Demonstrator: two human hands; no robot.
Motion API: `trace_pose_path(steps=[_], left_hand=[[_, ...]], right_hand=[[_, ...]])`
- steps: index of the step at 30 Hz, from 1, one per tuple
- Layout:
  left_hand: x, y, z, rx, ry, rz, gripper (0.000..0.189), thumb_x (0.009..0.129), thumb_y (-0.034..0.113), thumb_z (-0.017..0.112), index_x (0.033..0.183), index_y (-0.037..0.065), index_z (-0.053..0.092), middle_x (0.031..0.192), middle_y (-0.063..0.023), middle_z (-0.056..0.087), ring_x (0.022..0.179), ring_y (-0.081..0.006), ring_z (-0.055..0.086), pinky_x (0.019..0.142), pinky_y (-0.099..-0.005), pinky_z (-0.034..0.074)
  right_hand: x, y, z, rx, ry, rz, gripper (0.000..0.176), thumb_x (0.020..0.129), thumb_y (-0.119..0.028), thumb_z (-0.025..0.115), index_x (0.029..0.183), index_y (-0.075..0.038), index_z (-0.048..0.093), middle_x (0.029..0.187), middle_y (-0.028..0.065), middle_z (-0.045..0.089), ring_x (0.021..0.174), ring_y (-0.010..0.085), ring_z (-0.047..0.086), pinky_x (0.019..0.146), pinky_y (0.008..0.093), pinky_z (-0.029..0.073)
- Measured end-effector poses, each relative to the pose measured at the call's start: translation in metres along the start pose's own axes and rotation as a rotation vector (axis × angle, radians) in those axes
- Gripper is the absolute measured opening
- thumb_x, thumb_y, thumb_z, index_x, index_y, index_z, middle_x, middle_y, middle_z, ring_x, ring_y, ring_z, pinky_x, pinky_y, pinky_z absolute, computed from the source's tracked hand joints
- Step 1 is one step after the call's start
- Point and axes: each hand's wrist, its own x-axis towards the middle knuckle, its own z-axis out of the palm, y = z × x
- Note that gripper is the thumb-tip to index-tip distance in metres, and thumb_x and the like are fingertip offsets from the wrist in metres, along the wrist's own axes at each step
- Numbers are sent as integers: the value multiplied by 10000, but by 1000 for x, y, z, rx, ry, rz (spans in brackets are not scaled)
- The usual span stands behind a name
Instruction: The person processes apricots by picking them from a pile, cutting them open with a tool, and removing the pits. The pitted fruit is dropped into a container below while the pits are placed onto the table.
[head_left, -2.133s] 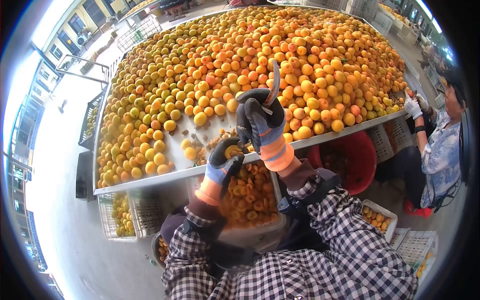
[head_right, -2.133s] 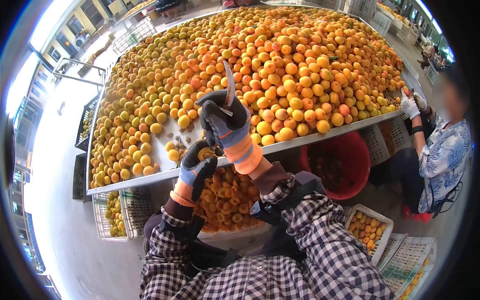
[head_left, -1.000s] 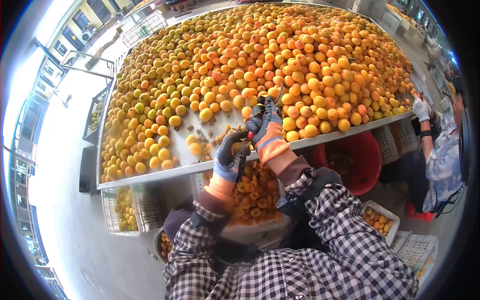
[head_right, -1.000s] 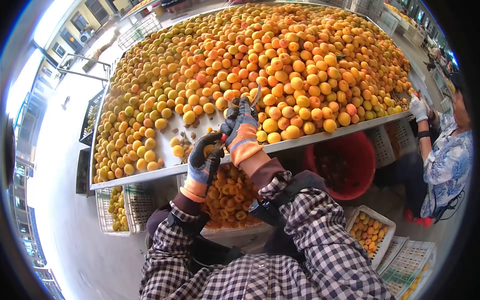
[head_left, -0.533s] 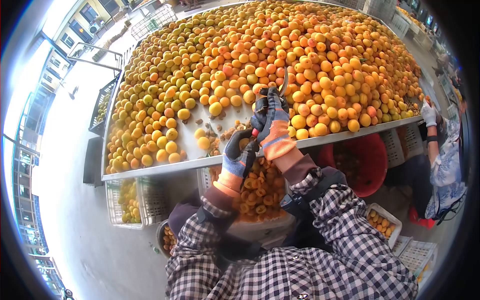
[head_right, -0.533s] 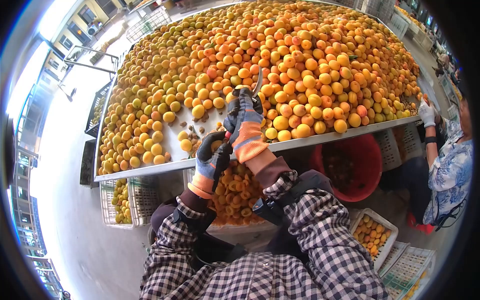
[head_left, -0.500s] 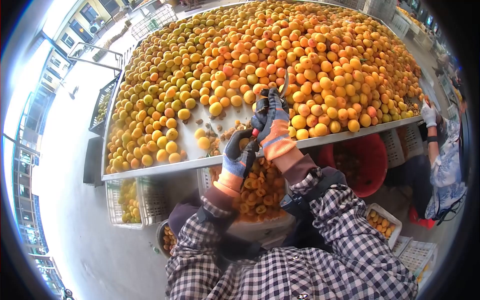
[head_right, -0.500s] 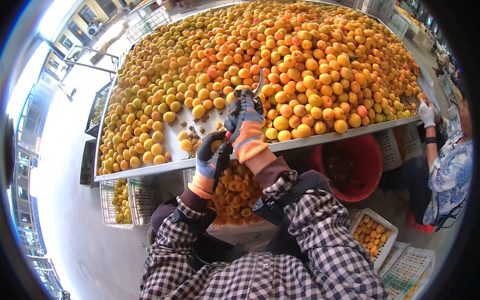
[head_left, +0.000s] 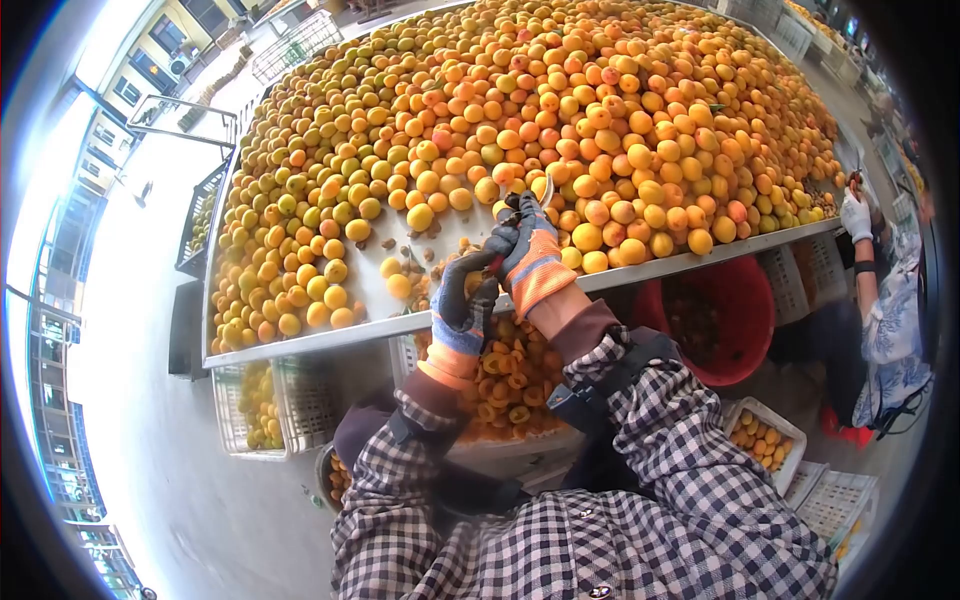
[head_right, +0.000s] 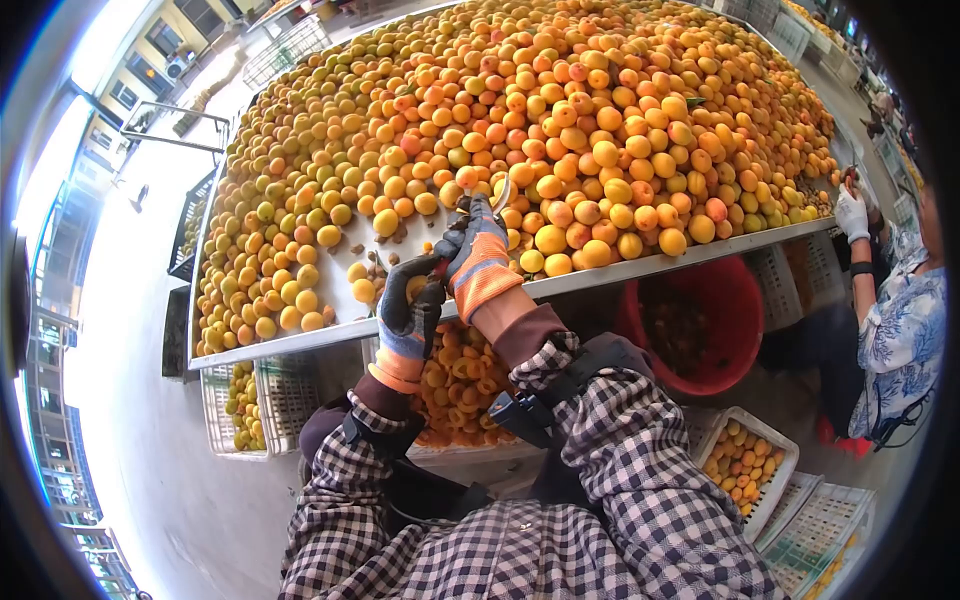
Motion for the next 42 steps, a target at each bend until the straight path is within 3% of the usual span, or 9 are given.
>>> trace_pose_path(steps=[11, 13, 15, 17, 25, 27, 29, 33, 42], left_hand=[[4, 8, -4, 64, -17, 112, 371, 909, 207, 624, 1208, 1, 549, 1108, -84, 616, 904, -142, 593, 811, -267, 481], [7, 6, -5, -88, -97, -70, 440, 891, 255, 663, 1229, 2, 540, 1128, -76, 607, 928, -131, 579, 823, -261, 474], [11, 12, -6, -165, -104, -82, 471, 890, 276, 671, 1246, 1, 534, 1130, -66, 604, 931, -122, 573, 826, -261, 474], [11, 14, -10, -76, -102, -40, 458, 904, 266, 650, 1258, 3, 527, 1130, -64, 600, 932, -120, 574, 831, -262, 474], [9, -23, -16, -278, 209, -393, 240, 954, 258, 583, 888, 41, 661, 665, 28, 568, 553, -54, 500, 493, -208, 381], [13, -28, -19, -203, 176, -365, 257, 949, 258, 591, 869, 27, 671, 686, 14, 606, 566, -57, 510, 499, -211, 385], [21, -24, -22, -247, 144, -602, 249, 919, 222, 647, 920, -23, 691, 747, -33, 675, 596, -71, 522, 554, -231, 420], [23, -39, -30, 108, -12, -510, 333, 872, 263, 702, 989, -49, 675, 835, -132, 708, 722, -152, 639, 675, -277, 492], [9, 48, -99, 63, -612, -356, 253, 812, 89, 721, 1060, 51, 685, 967, -95, 713, 864, -148, 667, 781, -276, 516]], right_hand=[[-17, -1, 13, 62, 23, 39, 270, 971, -396, 504, 846, -159, 470, 580, -25, 360, 419, 110, 275, 369, 243, 246], [-26, -3, 26, -42, 113, -28, 297, 975, -375, 497, 783, -152, 457, 544, -32, 360, 390, 108, 270, 361, 241, 245], [-30, -5, 30, -88, -18, -109, 234, 954, -379, 543, 894, -153, 532, 636, -28, 445, 409, 110, 293, 377, 248, 231], [-36, -5, 34, -113, -69, -102, 308, 975, -379, 494, 766, -155, 457, 531, -47, 369, 369, 93, 286, 348, 230, 243], [-22, 2, 35, -53, -208, -203, 243, 951, -359, 559, 836, -146, 544, 591, -41, 425, 428, 94, 302, 398, 242, 228], [-20, 2, 36, -175, -105, -300, 244, 947, -347, 569, 830, -134, 549, 560, -35, 455, 399, 97, 347, 371, 247, 247], [-15, -1, 32, -368, -240, -456, 230, 938, -333, 588, 853, -120, 562, 553, -18, 492, 362, 107, 391, 329, 264, 278], [-15, -4, 30, -469, -313, -578, 183, 949, -253, 579, 897, -77, 582, 535, 1, 491, 335, 112, 398, 290, 259, 297], [-32, -20, 26, -575, -305, -466, 184, 964, -226, 546, 973, -47, 587, 551, 7, 488, 326, 95, 372, 281, 243, 287]])
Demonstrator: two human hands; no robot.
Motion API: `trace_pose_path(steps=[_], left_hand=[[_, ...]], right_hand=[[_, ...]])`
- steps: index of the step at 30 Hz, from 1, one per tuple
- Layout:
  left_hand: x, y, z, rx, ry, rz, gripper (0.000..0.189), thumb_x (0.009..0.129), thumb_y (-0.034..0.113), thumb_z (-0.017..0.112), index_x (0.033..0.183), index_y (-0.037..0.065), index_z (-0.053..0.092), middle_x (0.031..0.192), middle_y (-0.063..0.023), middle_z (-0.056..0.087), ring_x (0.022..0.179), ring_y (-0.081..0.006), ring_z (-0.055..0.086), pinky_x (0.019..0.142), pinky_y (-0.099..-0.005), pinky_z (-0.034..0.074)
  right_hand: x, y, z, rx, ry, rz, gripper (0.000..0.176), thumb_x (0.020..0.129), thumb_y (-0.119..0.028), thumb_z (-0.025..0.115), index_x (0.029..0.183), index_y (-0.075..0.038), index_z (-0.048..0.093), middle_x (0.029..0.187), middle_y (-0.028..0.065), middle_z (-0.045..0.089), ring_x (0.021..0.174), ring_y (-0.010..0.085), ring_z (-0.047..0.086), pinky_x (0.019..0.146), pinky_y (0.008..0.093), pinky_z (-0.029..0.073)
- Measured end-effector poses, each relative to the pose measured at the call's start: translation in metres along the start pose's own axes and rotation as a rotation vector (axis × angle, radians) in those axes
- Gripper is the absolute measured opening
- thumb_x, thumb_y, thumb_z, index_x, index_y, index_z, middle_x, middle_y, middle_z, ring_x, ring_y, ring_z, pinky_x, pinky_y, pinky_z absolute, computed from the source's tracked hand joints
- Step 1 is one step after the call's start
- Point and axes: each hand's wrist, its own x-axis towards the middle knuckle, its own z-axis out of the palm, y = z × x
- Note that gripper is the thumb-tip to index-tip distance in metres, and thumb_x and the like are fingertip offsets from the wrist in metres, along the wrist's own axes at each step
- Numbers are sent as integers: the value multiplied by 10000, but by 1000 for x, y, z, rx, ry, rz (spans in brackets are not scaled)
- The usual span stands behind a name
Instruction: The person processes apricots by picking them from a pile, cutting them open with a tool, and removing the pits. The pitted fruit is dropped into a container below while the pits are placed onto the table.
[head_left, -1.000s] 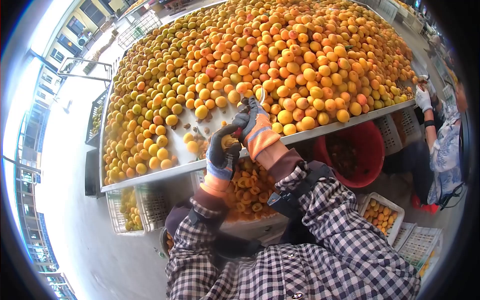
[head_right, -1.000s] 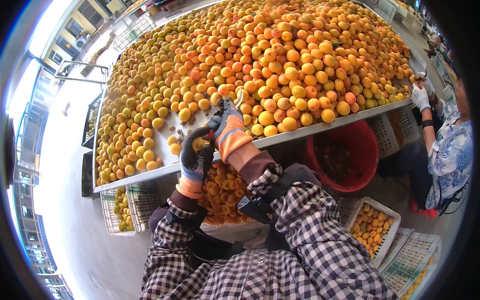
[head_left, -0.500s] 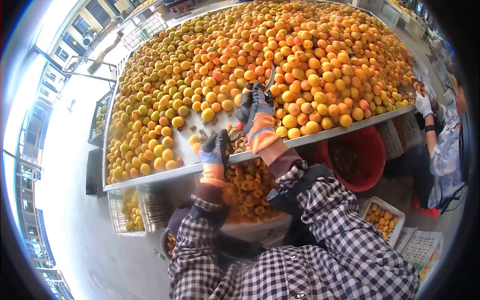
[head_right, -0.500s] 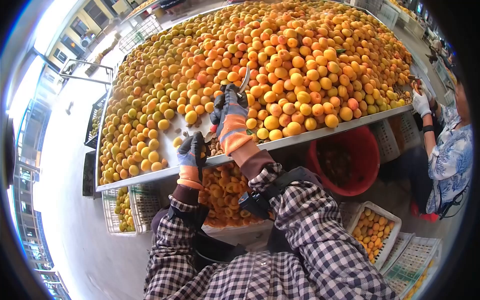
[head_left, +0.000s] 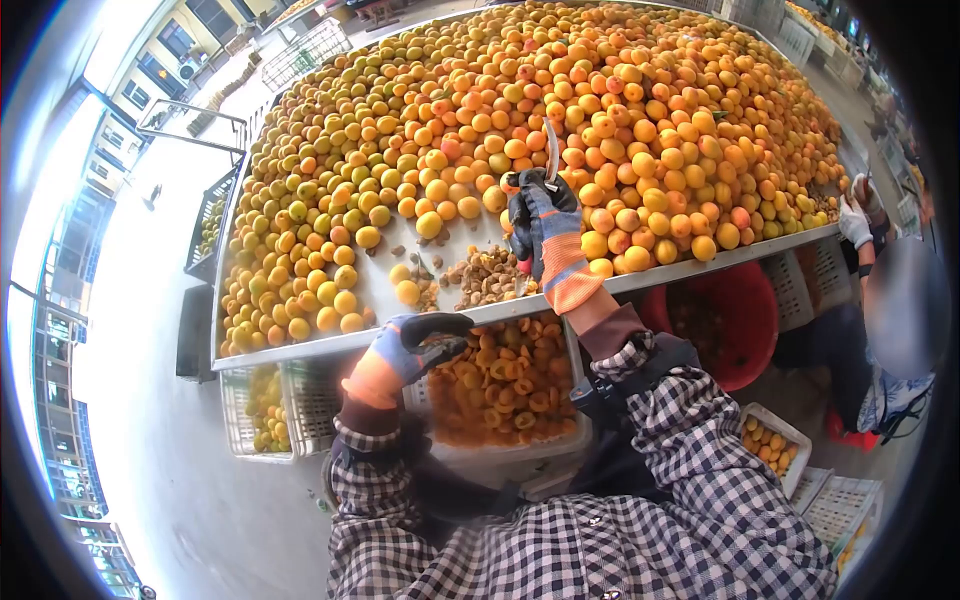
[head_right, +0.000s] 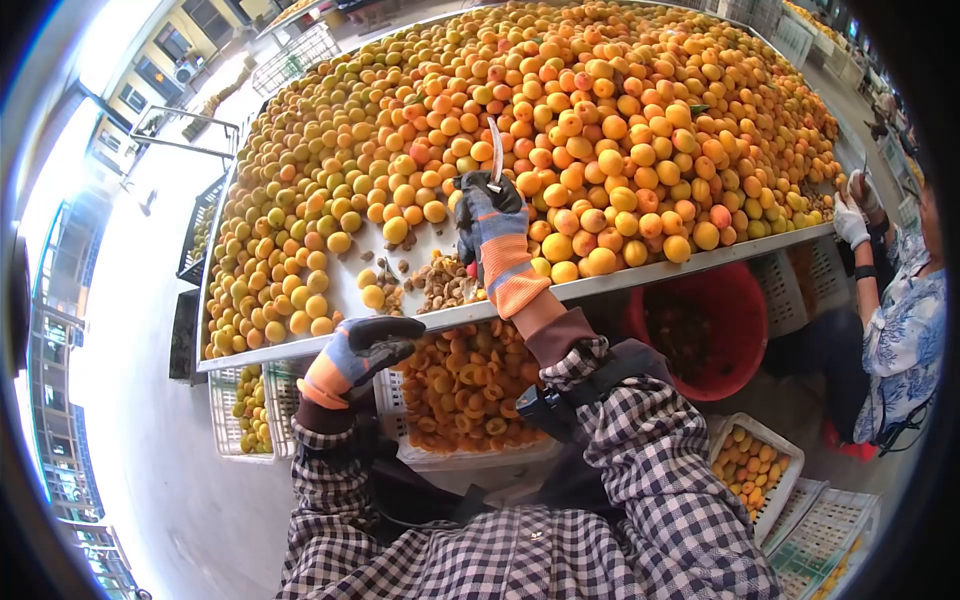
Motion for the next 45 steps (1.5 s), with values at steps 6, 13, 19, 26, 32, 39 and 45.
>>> trace_pose_path(steps=[6, 13, 19, 26, 32, 39, 45], left_hand=[[27, -65, -20, 612, 493, -262, 379, 751, 240, 776, 1098, 118, 682, 1003, -102, 698, 893, -223, 661, 791, -333, 518], [57, -95, -20, 865, 489, -613, 398, 768, 229, 713, 1142, 170, 589, 1076, -131, 663, 1022, -319, 627, 845, -407, 502], [39, -48, -22, -562, 541, -242, 384, 784, -40, 626, 1156, 53, 597, 997, -58, 651, 896, -135, 636, 691, -222, 491], [37, -49, -8, -244, 467, 144, 380, 905, 192, 602, 1233, 5, 553, 1058, -71, 625, 829, -107, 571, 689, -219, 476], [38, -41, 5, -819, 555, 43, 400, 904, 272, 654, 1188, 2, 572, 931, -24, 594, 682, -83, 514, 609, -201, 445], [34, -39, 8, -872, 508, 94, 420, 896, 288, 657, 1203, 17, 562, 992, -44, 618, 759, -102, 562, 658, -215, 468], [36, -21, 14, -917, 500, 132, 493, 885, 291, 659, 1267, 9, 525, 1039, -55, 608, 904, -121, 572, 789, -242, 475]], right_hand=[[-2, 3, 0, -26, -17, 60, 182, 960, -222, 558, 965, -46, 605, 547, 10, 500, 316, 97, 374, 278, 241, 292], [-7, 3, -3, -46, -18, 119, 120, 922, -203, 608, 897, -85, 604, 545, -15, 504, 338, 80, 393, 296, 236, 297], [-7, 13, -2, -132, -42, 209, 91, 904, -177, 646, 921, -95, 611, 536, -18, 507, 367, 58, 396, 322, 225, 286], [-24, 33, -7, -456, -342, 189, 131, 874, -91, 675, 978, -35, 619, 798, -27, 616, 699, 30, 531, 620, 187, 461], [-29, 44, -9, -480, -459, 107, 127, 880, -92, 671, 949, -14, 599, 833, -2, 632, 760, 41, 531, 702, 210, 474], [-41, 43, -7, -723, -634, -1, 130, 898, -116, 644, 964, -18, 588, 789, 29, 606, 749, 60, 528, 683, 245, 462], [-56, 24, 2, -948, -701, -102, 178, 917, -178, 630, 997, -25, 584, 766, 50, 607, 732, 82, 552, 676, 285, 463]])
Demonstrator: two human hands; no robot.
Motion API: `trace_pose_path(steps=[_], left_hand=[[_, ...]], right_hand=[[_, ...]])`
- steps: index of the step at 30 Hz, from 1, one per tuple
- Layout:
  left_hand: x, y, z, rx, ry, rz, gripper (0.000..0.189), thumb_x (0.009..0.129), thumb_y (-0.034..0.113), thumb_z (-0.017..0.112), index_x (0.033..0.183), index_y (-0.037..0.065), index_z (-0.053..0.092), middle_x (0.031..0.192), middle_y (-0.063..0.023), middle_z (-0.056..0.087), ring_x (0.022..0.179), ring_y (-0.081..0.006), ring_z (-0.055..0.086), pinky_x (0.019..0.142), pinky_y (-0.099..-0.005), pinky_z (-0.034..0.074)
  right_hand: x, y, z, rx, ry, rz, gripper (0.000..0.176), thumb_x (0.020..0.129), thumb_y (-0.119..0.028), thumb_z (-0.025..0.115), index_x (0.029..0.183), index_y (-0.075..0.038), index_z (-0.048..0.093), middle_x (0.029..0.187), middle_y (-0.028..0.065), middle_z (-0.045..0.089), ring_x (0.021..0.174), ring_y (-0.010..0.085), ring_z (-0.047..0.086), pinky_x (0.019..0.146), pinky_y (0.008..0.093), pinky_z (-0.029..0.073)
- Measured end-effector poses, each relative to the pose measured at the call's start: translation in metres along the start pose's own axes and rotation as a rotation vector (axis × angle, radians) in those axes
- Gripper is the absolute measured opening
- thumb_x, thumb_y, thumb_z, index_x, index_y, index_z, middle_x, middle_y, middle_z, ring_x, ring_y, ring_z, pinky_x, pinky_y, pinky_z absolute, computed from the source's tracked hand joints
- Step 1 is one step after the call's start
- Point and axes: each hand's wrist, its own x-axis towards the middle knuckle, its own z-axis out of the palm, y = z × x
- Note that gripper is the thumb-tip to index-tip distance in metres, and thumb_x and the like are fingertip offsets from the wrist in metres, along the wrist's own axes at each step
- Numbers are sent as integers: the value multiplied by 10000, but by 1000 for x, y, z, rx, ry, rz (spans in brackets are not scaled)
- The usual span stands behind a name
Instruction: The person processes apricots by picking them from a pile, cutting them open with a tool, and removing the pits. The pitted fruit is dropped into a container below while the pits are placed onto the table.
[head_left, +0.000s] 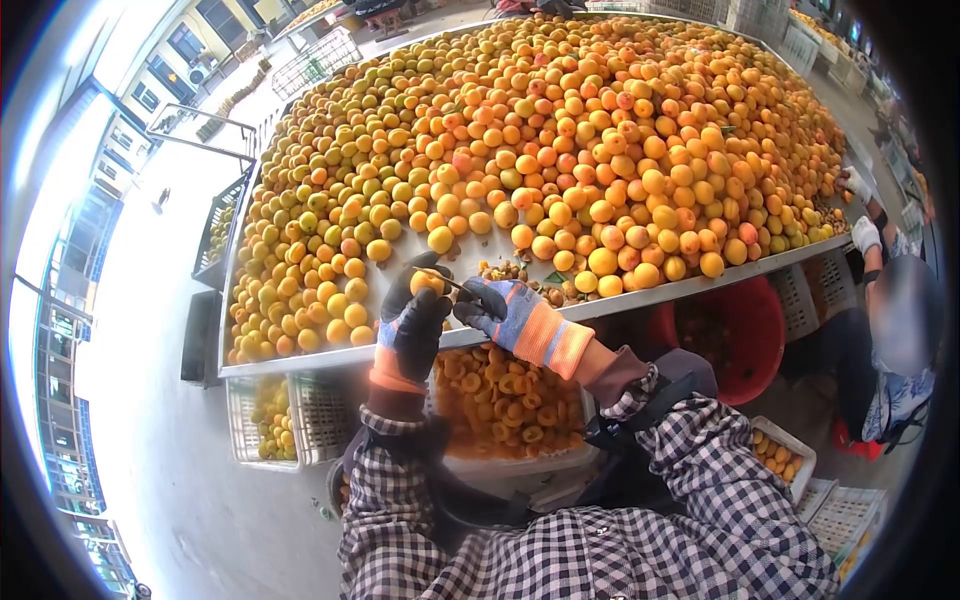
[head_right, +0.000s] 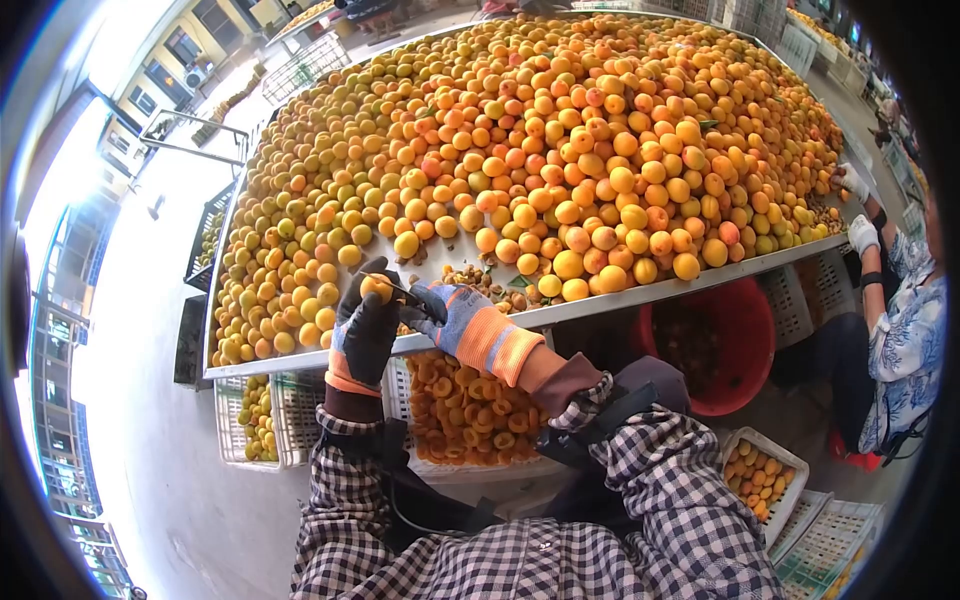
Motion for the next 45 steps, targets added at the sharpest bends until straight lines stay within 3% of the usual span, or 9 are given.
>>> trace_pose_path(steps=[4, 9, 21, 24, 28, 29, 32, 39, 45], left_hand=[[1, 0, -2, 63, -69, 26, 502, 883, 276, 659, 1257, -30, 522, 1050, -65, 614, 976, -146, 578, 889, -287, 456], [1, -6, -14, 200, -104, 125, 492, 873, 286, 667, 1227, -34, 547, 1053, -76, 626, 997, -169, 581, 911, -308, 451], [-1, 7, -9, 242, -157, 67, 516, 856, 277, 689, 1249, -20, 535, 1110, -120, 649, 1050, -192, 596, 935, -315, 451], [-1, 11, -9, 344, -154, 103, 481, 851, 250, 695, 1229, -14, 556, 1097, -115, 657, 1042, -193, 602, 936, -314, 449], [-5, -16, 11, 35, -31, 57, 455, 913, 343, 620, 1202, -2, 557, 1075, -117, 656, 979, -202, 613, 924, -331, 457], [-8, -23, 15, -97, -4, 13, 457, 941, 353, 574, 1227, -2, 537, 1122, -142, 635, 1009, -227, 612, 933, -344, 466], [-10, -25, 14, -228, -10, -26, 485, 979, 384, 503, 1267, -6, 501, 1186, -167, 599, 1060, -245, 601, 944, -351, 473], [-4, 3, 7, 328, -97, 149, 404, 920, 264, 600, 1188, -36, 566, 1023, -109, 662, 942, -173, 627, 860, -287, 486], [-11, -13, 32, -369, 39, -136, 472, 958, 393, 526, 1141, -40, 572, 810, -100, 630, 748, -189, 623, 674, -286, 493]], right_hand=[[0, 1, 0, -113, -2, -23, 187, 922, -186, 621, 1021, -30, 589, 763, 52, 605, 736, 74, 543, 686, 283, 460], [-2, 10, 11, 417, -97, 103, 221, 900, -165, 633, 1063, -19, 602, 867, 102, 666, 771, 150, 598, 760, 304, 479], [-2, 9, 2, 49, -83, 29, 283, 894, -199, 628, 1103, -16, 576, 917, 163, 667, 862, 263, 644, 782, 337, 490], [-6, -15, -10, -13, -62, 55, 182, 923, -163, 599, 1037, -25, 563, 818, 94, 606, 770, 94, 563, 687, 305, 474], [-10, 18, 20, -93, 136, -187, 215, 874, -73, 583, 1077, -17, 541, 868, 179, 624, 879, 331, 633, 739, 417, 494], [-12, 9, 22, -99, 139, -119, 247, 896, -192, 596, 1063, -33, 509, 937, 212, 626, 913, 396, 605, 747, 403, 488], [-7, 11, 23, -103, 120, -143, 250, 899, -199, 593, 1068, -35, 510, 933, 209, 625, 908, 402, 603, 737, 406, 490], [-9, -3, 9, -224, 6, -33, 278, 884, -220, 595, 1086, -52, 503, 921, 219, 629, 885, 421, 606, 722, 434, 491], [-7, 23, 30, -322, 137, -48, 327, 877, -272, 596, 1098, -61, 482, 926, 215, 642, 909, 402, 617, 717, 442, 507]])
